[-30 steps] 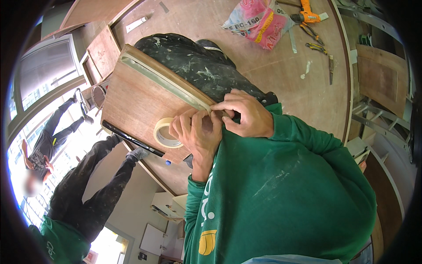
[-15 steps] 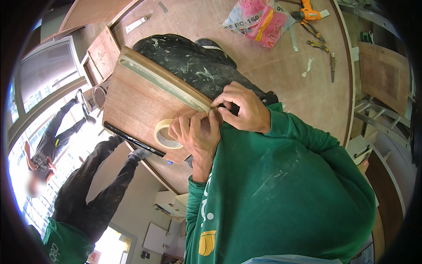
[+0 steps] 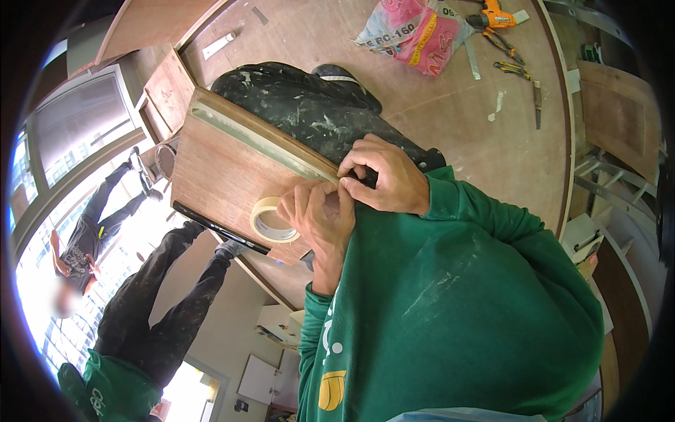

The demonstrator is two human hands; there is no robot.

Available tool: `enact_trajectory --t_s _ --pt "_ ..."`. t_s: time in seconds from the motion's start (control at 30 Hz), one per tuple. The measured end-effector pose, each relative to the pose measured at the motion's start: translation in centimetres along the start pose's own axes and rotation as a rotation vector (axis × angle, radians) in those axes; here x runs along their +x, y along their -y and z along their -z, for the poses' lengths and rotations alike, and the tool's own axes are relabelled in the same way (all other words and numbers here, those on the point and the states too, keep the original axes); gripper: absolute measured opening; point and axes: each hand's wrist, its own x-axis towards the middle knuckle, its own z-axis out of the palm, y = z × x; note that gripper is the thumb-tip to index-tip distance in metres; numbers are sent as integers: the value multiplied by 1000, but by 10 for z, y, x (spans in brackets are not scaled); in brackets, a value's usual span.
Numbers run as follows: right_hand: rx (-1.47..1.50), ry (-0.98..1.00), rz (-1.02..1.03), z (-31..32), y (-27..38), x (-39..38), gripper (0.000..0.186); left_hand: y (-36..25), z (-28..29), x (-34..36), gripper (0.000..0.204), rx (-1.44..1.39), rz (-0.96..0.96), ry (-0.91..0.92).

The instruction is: The person applies adhesive edge banding to a wooden board. They peel the backing from the banding, align it along the board's edge, and press it down. They use a pencil to mark the board and a roll of tape to secure the banding in place.

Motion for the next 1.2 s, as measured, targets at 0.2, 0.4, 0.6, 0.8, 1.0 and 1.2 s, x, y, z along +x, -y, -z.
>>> enact_trajectory --t_s 0.2,0.4,0.6,0.8,1.0,1.2 --pt "-1 -3 2 0 0 0 13 -2 -1 3 18 -42 11 29" --pt "-7 -11 25 -2 0 -1 18 -2 0 3 19 -45 14 19" --pt "-21 13 55 -4 -3 -3 22 -2 1 0 20 -38 6 -4" --pt "-53 49 59 -2 -1 -2 25 -4 4 -1 21 15 20 -3" --pt "-68 78 59 -1 -1 0 24 -4 6 -4 22 45 43 21" --pt "-52 81 70 0 -3 2 25 -1 10 -2 22 19 36 13"
